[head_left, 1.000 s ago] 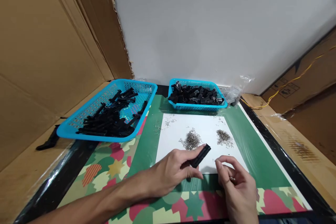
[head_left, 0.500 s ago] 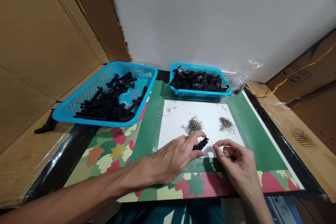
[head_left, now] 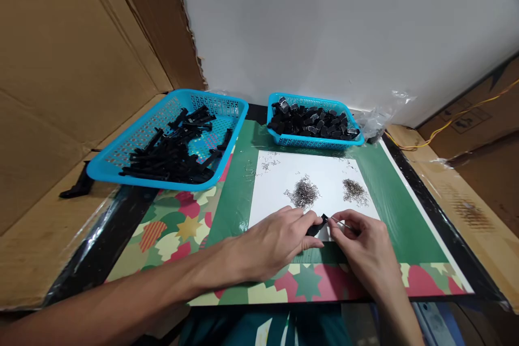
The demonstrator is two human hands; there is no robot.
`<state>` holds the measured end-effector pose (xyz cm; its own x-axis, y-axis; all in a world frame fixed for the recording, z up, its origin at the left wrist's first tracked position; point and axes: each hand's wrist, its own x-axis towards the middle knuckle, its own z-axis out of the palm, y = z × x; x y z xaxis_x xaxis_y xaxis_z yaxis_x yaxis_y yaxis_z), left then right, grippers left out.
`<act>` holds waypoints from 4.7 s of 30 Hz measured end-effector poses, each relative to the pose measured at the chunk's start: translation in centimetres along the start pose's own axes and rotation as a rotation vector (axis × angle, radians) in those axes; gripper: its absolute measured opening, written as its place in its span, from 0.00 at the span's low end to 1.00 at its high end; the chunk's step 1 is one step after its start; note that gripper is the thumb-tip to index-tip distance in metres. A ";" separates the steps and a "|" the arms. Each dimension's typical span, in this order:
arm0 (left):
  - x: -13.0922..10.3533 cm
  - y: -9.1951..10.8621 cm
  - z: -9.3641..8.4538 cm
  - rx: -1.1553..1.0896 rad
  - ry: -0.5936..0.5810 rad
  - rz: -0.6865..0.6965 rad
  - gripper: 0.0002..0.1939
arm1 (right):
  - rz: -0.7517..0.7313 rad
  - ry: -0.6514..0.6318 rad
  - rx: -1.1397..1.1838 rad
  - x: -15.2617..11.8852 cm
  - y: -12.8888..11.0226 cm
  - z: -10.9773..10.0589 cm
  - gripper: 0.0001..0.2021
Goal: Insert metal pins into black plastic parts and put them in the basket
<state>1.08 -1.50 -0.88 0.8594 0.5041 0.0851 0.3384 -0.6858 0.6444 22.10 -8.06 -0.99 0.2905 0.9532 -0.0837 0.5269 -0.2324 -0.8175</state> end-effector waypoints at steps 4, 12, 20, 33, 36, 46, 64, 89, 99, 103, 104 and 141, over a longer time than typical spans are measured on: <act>-0.1 -0.1 0.0 -0.078 0.030 -0.011 0.17 | -0.013 0.068 0.001 -0.7 0.7 0.6 0.15; 0.2 0.1 -0.1 -0.161 0.057 -0.015 0.20 | -0.095 0.164 -0.045 -1.4 1.1 1.0 0.16; 0.5 0.1 -0.4 -0.185 0.035 -0.024 0.19 | -0.116 0.169 -0.055 -1.5 0.9 1.1 0.17; 0.3 0.2 -0.3 -0.134 0.017 -0.039 0.19 | -0.140 0.129 -0.042 -2.7 1.9 -0.4 0.18; 0.2 0.1 -0.2 -0.118 0.028 -0.033 0.18 | -0.203 0.237 -0.031 -3.1 2.5 -1.3 0.17; 0.1 0.3 -0.8 -0.169 0.024 0.044 0.16 | -0.143 0.140 -0.008 0.5 1.4 -1.2 0.16; 0.5 -0.2 -1.0 -0.546 0.369 -0.230 0.09 | -0.250 -0.095 -0.130 2.1 0.7 0.4 0.09; 0.3 0.9 -1.8 -0.653 0.309 -0.252 0.14 | -0.339 0.130 0.249 -2.3 -0.8 3.4 0.07; 0.3 0.2 -1.5 -0.475 0.260 -0.208 0.12 | -0.204 0.044 0.269 -2.4 -1.0 3.3 0.13; 0.4 0.2 -1.5 -0.434 0.230 -0.230 0.12 | -0.149 0.024 0.290 -2.6 -0.7 3.1 0.15; 0.4 0.2 -1.6 -0.422 0.225 -0.227 0.13 | -0.143 0.026 0.293 -2.6 -0.7 2.9 0.16; 0.0 -0.7 0.4 0.010 0.084 0.101 0.17 | 0.019 -0.178 0.067 -0.1 1.0 -1.3 0.09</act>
<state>1.03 -1.28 -1.63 0.8543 0.4740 0.2133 0.2555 -0.7403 0.6218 23.60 -8.61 -1.03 0.1514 0.9692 -0.1943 0.4668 -0.2434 -0.8502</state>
